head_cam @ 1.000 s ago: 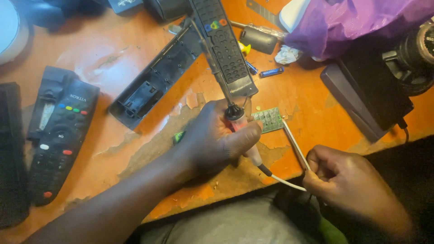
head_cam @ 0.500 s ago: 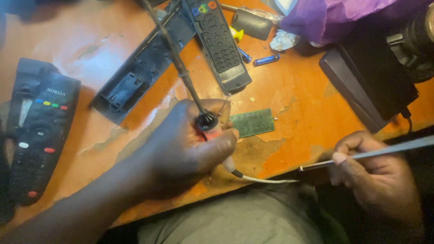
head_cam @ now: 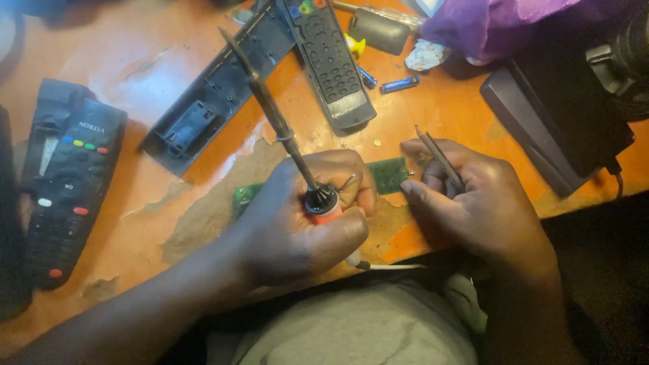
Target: Soldering components on a remote control circuit board at a repair bench
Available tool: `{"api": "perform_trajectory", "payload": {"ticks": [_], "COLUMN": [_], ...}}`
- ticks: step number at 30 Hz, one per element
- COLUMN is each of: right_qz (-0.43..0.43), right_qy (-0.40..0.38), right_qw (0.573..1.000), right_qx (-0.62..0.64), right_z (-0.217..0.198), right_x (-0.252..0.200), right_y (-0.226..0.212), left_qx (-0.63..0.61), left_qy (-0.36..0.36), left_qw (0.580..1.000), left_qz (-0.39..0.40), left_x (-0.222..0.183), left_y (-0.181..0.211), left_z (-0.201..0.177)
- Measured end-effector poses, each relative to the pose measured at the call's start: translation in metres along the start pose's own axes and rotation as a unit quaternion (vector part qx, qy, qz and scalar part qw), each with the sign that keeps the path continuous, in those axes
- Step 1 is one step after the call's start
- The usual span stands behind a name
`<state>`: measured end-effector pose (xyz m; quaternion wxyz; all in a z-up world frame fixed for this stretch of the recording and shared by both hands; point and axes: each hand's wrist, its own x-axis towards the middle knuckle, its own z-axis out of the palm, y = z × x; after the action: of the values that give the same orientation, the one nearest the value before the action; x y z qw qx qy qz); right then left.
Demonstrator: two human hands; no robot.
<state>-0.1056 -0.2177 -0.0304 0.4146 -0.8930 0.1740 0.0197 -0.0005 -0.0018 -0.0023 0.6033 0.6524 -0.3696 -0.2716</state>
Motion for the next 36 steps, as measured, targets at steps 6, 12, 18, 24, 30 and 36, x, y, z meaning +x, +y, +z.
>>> {"api": "perform_trajectory", "payload": {"ticks": [6, 12, 18, 24, 30, 36], "right_qz": [-0.016, 0.015, -0.081, -0.113, -0.029, -0.066], "right_qy": [-0.036, -0.014, 0.072, 0.117, 0.122, 0.031], "right_qw": [0.999, 0.999, 0.944, 0.933, 0.928, 0.989], "right_qx": [-0.008, 0.029, 0.312, 0.322, 0.35, 0.132], "right_z": [0.011, 0.027, 0.028, 0.03, 0.028, 0.026], "right_x": [0.012, 0.02, 0.008, 0.004, 0.005, 0.016], "right_y": [-0.006, -0.018, -0.009, 0.001, -0.011, -0.029], "left_qx": [0.003, 0.022, 0.048, 0.064, 0.05, 0.073], "left_qy": [0.015, 0.041, 0.029, 0.014, 0.03, 0.043], "left_qw": [0.998, 0.999, 0.997, 0.994, 0.992, 0.987], "left_qz": [0.053, 0.023, 0.051, 0.082, 0.113, 0.133], "left_x": [0.001, -0.001, 0.002, 0.004, 0.007, 0.005], "left_y": [-0.002, -0.008, -0.013, -0.019, -0.021, -0.021], "left_z": [0.0, -0.002, -0.005, -0.006, -0.006, -0.007]}}
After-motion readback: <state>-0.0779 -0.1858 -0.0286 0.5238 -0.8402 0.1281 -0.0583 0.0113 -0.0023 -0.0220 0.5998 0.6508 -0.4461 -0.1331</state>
